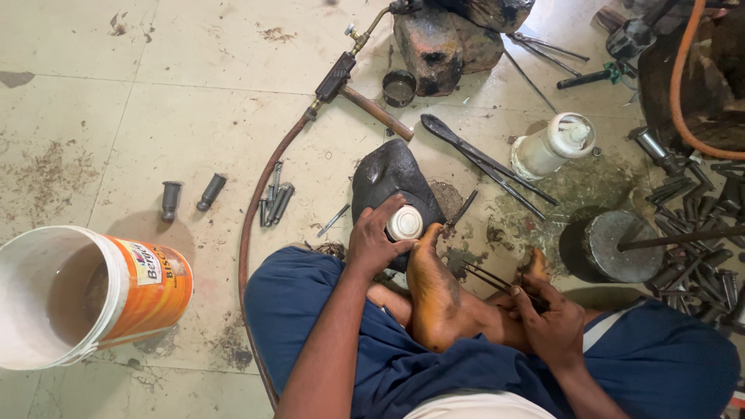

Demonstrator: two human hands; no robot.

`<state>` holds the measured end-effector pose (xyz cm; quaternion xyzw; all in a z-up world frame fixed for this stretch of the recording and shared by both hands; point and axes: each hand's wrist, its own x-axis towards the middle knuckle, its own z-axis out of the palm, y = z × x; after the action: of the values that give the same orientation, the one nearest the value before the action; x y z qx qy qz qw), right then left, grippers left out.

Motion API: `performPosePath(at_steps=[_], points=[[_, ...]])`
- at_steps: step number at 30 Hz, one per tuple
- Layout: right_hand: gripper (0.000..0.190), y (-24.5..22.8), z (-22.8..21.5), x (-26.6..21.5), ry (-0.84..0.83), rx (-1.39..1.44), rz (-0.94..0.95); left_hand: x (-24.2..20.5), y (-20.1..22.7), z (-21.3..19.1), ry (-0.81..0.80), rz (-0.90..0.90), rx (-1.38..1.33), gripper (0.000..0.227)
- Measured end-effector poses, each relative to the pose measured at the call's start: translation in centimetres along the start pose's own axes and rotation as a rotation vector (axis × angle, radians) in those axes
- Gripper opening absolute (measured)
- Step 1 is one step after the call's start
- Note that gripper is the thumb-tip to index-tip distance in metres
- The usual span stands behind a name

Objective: The person sits on the floor and uses tweezers to place thin metal wires into a small white cylindrical mold. They carefully arrange the wires inside the mold, occasionally adjusting their position with their fingers.

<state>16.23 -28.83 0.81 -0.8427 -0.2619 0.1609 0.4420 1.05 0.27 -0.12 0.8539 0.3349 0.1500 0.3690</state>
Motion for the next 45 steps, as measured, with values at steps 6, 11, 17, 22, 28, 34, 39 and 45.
performPosePath(at_steps=[6, 11, 17, 22, 28, 34, 39, 45], points=[[0.031, -0.1, -0.1, 0.1, -0.016, 0.020, 0.009, 0.1, -0.6, 0.5, 0.033, 0.047, 0.020, 0.085], [0.031, 0.0, 0.0, 0.0, -0.003, 0.025, 0.028, 0.0, -0.9, 0.7, 0.063, 0.071, 0.038, 0.083], [0.032, 0.0, 0.0, 0.1, -0.007, 0.030, 0.052, -0.2, -0.7, 0.7, 0.058, 0.032, 0.043, 0.082], [0.031, -0.1, 0.0, 0.1, -0.003, 0.031, 0.053, -0.1, -0.9, 0.8, 0.070, 0.066, 0.060, 0.082], [0.031, 0.0, 0.0, 0.1, -0.015, 0.036, 0.069, -0.1, -1.2, 1.2, 0.067, 0.048, 0.095, 0.081], [0.030, 0.2, 0.0, 0.0, -0.007, 0.046, 0.027, -0.3, -1.4, 1.4, 0.104, 0.082, 0.086, 0.080], [0.029, 0.0, 0.0, 0.0, -0.002, 0.045, 0.013, -0.3, -1.6, 1.4, 0.139, 0.143, 0.074, 0.079], [0.030, -0.2, -0.1, 0.0, -0.008, 0.018, 0.038, -0.4, -1.5, 1.4, 0.151, 0.152, 0.069, 0.079]])
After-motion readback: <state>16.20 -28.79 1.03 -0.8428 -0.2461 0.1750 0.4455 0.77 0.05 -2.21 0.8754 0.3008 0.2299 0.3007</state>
